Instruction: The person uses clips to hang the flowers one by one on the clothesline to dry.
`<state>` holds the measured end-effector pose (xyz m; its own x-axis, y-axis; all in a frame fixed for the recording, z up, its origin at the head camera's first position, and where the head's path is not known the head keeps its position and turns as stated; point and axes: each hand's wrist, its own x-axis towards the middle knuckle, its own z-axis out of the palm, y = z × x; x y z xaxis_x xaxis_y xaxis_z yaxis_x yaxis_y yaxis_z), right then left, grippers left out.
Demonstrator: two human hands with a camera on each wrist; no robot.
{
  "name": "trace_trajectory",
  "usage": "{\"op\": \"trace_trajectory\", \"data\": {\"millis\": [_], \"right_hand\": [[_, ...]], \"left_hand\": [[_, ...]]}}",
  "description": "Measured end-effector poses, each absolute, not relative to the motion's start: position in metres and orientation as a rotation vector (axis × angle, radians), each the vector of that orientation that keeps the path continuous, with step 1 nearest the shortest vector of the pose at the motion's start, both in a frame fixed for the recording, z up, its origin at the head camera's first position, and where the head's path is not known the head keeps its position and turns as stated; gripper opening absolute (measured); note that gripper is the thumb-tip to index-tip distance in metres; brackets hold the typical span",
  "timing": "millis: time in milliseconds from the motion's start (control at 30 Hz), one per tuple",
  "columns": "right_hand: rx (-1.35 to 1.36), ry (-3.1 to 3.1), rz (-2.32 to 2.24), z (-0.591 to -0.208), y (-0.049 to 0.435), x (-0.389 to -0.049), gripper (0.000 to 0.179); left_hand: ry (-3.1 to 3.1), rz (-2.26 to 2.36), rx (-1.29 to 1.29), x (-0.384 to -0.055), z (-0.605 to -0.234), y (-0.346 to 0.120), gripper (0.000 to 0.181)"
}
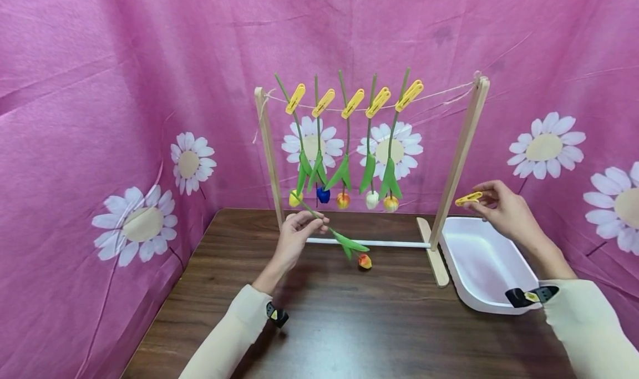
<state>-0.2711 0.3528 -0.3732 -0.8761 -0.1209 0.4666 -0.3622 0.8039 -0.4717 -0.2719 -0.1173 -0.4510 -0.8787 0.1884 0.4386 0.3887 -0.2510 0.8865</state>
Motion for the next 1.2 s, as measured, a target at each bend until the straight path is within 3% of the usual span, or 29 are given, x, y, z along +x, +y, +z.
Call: {"op": "trace_trajectory", "data": {"millis": [200, 400, 667, 1200], "right_hand": [[0.295, -2.43, 0.861, -0.351, 0.345, -0.263, 0.033], [0.264, -2.357, 1.055, -0.333, 0.339, -0.259, 0.042], [0.295, -2.209, 1.261, -0.312, 0.319, -0.257, 0.032], [0.355, -2.101, 1.232, -0.272, 0.269, -0.266, 0.028]], "left_hand": [[-1.948, -2.119, -0.851, -0.271, -0.438, -0.103, 0.019], [-1.95, -2.186, -0.835, -0.269, -0.426, -0.083, 0.022], [-1.948, -2.156, -0.882, -0.271, -0.402, -0.054, 0.021], [-2.044, -1.968, -0.957, -0.283, -0.339, 0.012, 0.024]]}}
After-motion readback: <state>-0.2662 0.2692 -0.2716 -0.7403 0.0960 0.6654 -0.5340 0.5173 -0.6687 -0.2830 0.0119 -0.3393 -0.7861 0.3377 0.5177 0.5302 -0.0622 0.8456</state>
